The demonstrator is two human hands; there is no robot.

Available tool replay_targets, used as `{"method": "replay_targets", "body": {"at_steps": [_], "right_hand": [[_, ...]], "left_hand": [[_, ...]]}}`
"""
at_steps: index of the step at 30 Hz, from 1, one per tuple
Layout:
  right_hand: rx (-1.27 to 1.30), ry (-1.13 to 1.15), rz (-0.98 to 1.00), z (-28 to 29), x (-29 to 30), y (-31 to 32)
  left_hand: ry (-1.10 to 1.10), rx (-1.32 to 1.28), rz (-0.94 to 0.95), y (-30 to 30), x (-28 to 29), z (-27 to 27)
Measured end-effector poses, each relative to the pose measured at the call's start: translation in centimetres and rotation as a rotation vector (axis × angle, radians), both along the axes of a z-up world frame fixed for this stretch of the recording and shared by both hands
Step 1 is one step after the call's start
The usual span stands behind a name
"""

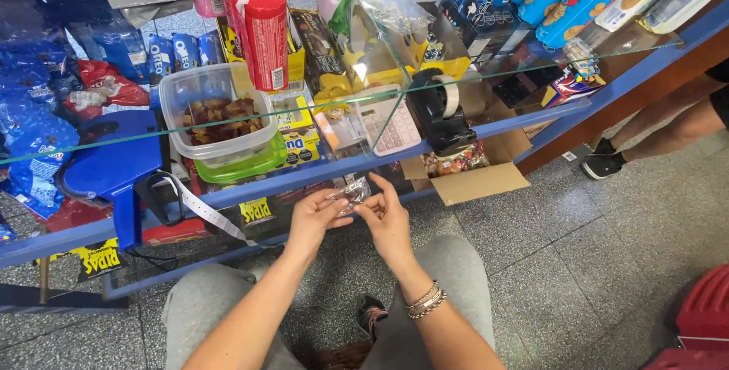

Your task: Packaging small candies into individual plastic bags and sealing them with tape at a store counter.

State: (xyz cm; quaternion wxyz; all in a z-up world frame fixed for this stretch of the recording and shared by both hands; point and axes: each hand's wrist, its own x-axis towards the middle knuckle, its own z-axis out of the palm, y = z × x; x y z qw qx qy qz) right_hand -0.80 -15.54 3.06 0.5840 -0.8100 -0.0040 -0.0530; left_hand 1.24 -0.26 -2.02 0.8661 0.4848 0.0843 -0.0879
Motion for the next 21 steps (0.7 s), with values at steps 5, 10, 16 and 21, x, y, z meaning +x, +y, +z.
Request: {"method": "replay_targets", "body": {"at_steps": [5, 10, 16, 21], "right_hand": [[-0.034, 0.007, -0.025, 0.1, 0.1, 0.1], [-0.105, 0.005, -0.021, -0.5, -0.1, 0.0], [-0.459, -0.123, -0.002, -0.9, -0.4, 0.0], [-0.568, -0.294, -0.008, -0.9, -0.2, -1.4]], "left_hand": [[-0.038, 0.015, 0.001, 0.0, -0.1, -0.1], [-0.108, 0.12, 0.02, -0.2, -0.4, 1.5], [-0.006, 0.061, 0.061, -0.2, -0.4, 0.6], [0.076, 0.041, 0.075, 0.3, -0.5, 1.4]]}}
